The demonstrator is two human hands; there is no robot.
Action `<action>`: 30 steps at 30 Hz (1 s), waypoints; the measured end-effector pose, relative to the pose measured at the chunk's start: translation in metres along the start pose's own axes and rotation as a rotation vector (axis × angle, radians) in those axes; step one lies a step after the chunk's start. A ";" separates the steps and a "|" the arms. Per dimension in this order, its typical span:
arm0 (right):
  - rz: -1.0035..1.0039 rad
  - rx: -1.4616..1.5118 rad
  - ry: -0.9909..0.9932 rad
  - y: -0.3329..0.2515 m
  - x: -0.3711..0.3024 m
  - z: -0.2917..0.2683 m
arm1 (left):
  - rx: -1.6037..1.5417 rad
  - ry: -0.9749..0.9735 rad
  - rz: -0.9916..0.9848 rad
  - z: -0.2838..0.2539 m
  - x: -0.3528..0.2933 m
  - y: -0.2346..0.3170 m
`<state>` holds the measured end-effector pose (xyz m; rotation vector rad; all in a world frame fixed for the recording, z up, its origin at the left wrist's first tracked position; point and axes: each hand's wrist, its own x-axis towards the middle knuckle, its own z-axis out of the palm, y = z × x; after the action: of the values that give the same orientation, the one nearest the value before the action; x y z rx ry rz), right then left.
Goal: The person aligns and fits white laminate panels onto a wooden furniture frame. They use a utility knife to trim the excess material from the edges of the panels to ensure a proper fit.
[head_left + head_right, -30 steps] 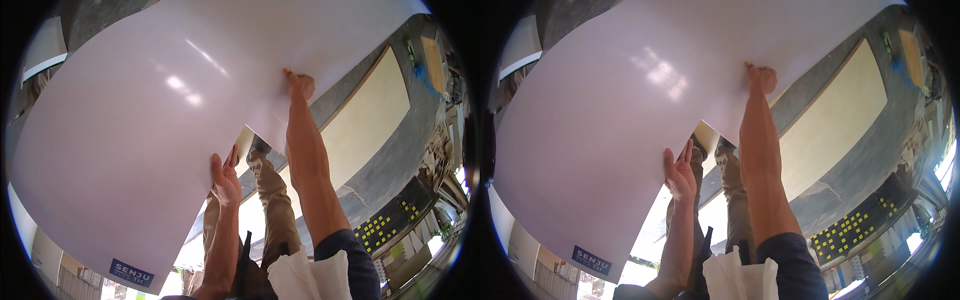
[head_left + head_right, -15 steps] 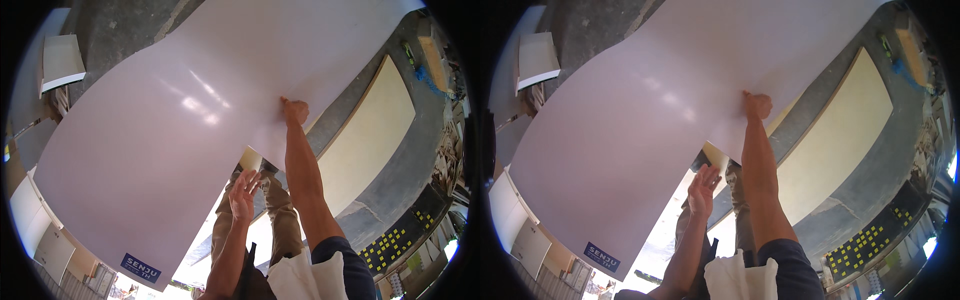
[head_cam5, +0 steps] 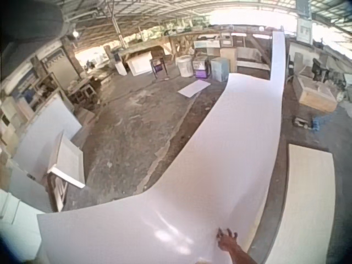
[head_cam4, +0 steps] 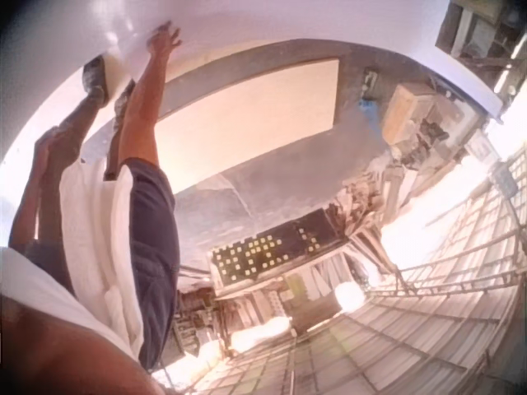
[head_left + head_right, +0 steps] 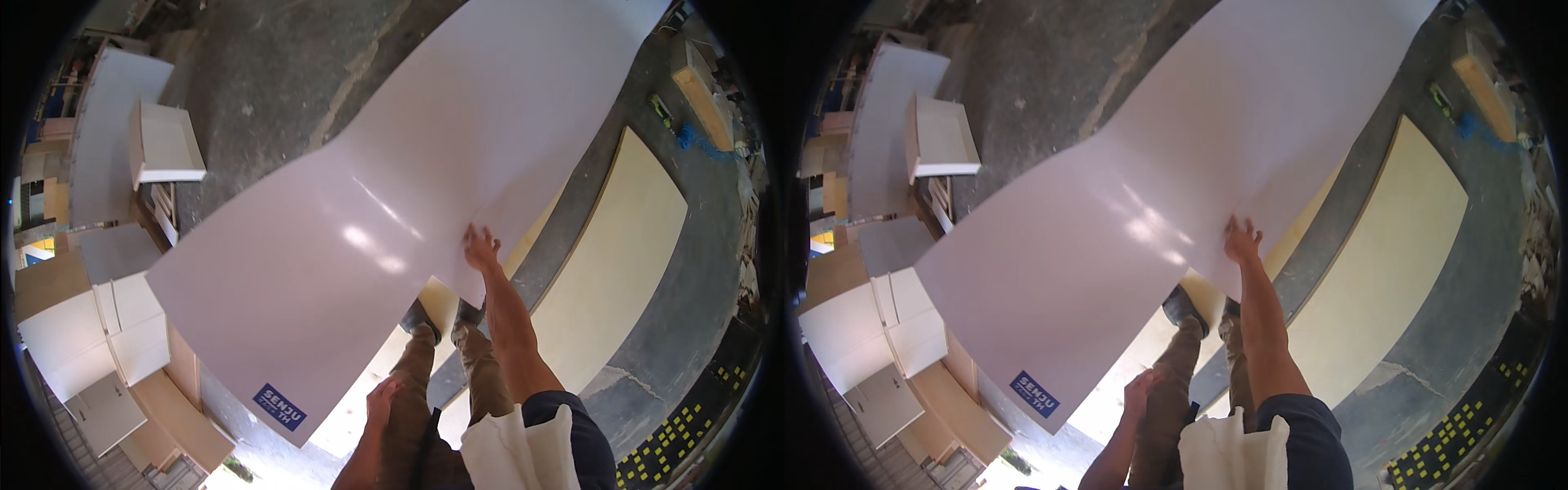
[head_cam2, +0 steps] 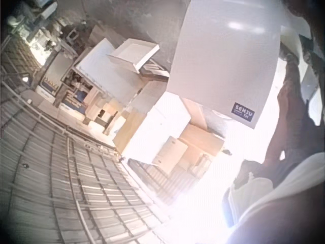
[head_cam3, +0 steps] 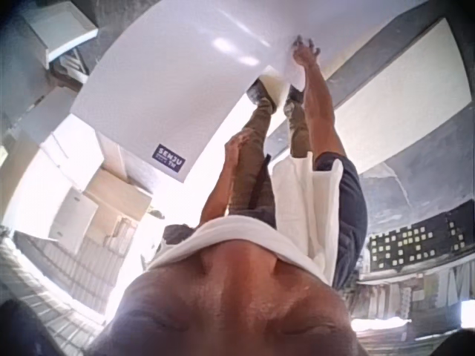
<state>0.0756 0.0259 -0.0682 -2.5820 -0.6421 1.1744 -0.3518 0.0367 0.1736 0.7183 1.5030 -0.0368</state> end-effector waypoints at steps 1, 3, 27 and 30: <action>-0.155 -0.265 -0.145 0.008 -0.006 -0.007 | -0.007 0.010 0.042 -0.004 -0.012 0.007; -0.189 -0.351 -0.369 -0.001 -0.029 -0.014 | 0.103 0.051 0.135 -0.028 -0.034 0.024; 0.066 0.122 0.130 -0.034 -0.502 0.020 | 0.524 0.234 0.824 -0.306 -0.240 -0.062; 0.025 0.138 0.182 -0.088 -0.520 0.063 | -0.116 0.201 0.490 -0.349 -0.266 -0.050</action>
<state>-0.3013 -0.1445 0.2655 -2.5479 -0.4742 0.9401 -0.7125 0.0467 0.4283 0.9997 1.4663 0.5025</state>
